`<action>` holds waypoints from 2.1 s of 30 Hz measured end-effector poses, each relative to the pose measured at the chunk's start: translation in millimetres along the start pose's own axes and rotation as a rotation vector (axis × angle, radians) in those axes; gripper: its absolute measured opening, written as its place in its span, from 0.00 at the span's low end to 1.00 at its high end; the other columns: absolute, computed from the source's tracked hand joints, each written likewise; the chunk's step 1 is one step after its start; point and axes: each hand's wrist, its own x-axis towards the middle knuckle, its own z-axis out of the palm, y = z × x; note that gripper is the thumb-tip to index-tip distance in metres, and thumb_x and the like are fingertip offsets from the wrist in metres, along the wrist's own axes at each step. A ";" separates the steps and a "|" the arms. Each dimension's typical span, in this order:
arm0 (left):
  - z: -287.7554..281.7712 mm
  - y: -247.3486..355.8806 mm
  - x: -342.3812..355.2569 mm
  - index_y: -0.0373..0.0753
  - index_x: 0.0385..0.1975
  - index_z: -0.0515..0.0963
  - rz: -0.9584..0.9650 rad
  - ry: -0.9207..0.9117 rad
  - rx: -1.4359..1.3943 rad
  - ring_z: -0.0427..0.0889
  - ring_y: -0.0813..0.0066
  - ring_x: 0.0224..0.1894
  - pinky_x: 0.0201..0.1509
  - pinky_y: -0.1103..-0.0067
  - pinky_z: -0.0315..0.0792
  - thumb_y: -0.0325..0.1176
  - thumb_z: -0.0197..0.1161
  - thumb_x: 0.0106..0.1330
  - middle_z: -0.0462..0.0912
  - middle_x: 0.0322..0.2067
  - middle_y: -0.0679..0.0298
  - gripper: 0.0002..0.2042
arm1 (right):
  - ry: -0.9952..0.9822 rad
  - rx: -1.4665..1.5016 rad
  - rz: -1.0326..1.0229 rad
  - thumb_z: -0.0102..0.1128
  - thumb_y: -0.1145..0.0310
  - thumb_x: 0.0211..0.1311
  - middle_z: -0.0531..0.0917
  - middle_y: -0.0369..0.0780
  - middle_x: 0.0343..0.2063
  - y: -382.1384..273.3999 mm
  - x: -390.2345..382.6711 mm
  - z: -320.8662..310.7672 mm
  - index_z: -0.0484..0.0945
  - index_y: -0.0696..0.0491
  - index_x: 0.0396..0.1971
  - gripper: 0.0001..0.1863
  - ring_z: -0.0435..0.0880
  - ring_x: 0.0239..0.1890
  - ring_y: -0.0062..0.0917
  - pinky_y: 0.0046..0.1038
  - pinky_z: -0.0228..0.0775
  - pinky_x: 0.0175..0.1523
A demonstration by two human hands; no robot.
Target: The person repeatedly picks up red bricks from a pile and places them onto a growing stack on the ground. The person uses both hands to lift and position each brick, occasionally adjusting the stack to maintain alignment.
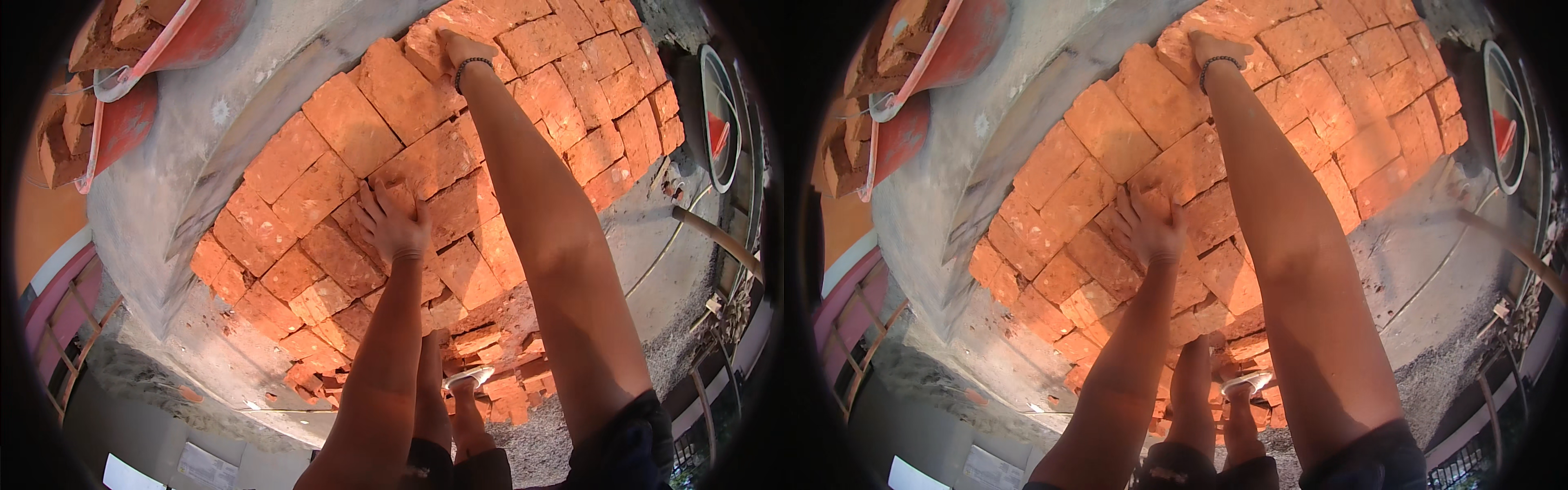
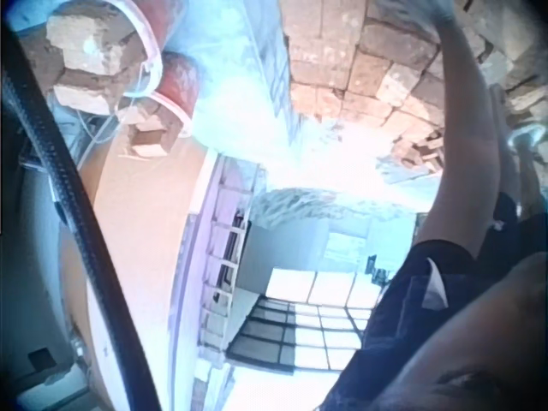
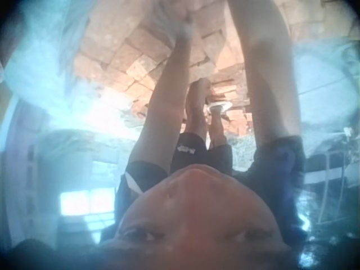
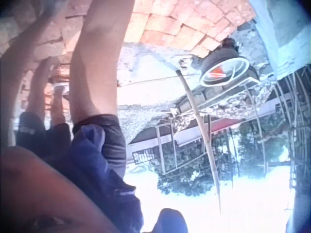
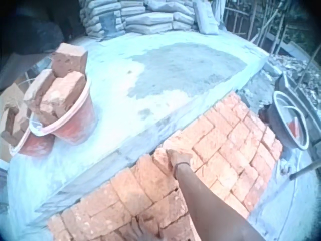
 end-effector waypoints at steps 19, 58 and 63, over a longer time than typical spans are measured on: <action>9.9 -4.8 2.4 0.48 0.73 0.60 -0.011 0.041 0.031 0.49 0.44 0.76 0.70 0.46 0.57 0.60 0.62 0.58 0.55 0.74 0.60 0.43 | -0.153 0.498 0.155 0.61 0.66 0.73 0.75 0.38 0.25 -7.4 -3.1 -24.5 0.77 0.59 0.42 0.11 0.72 0.27 0.24 0.38 0.79 0.53; 6.4 0.4 3.4 0.46 0.74 0.58 0.014 0.087 -0.029 0.51 0.46 0.76 0.68 0.45 0.60 0.53 0.64 0.59 0.55 0.75 0.63 0.42 | -0.043 -0.301 -0.275 0.64 0.66 0.67 0.84 0.42 0.33 248.3 -288.6 -243.4 0.77 0.57 0.47 0.14 0.84 0.34 0.29 0.32 0.75 0.33; 3.3 -3.7 -10.3 0.35 0.75 0.47 -0.104 0.109 -0.133 0.50 0.45 0.75 0.67 0.45 0.62 0.57 0.68 0.57 0.51 0.73 0.44 0.53 | -0.250 -0.295 -0.057 0.66 0.69 0.67 0.84 0.38 0.32 330.8 -420.6 -346.0 0.78 0.57 0.50 0.15 0.82 0.33 0.20 0.23 0.73 0.35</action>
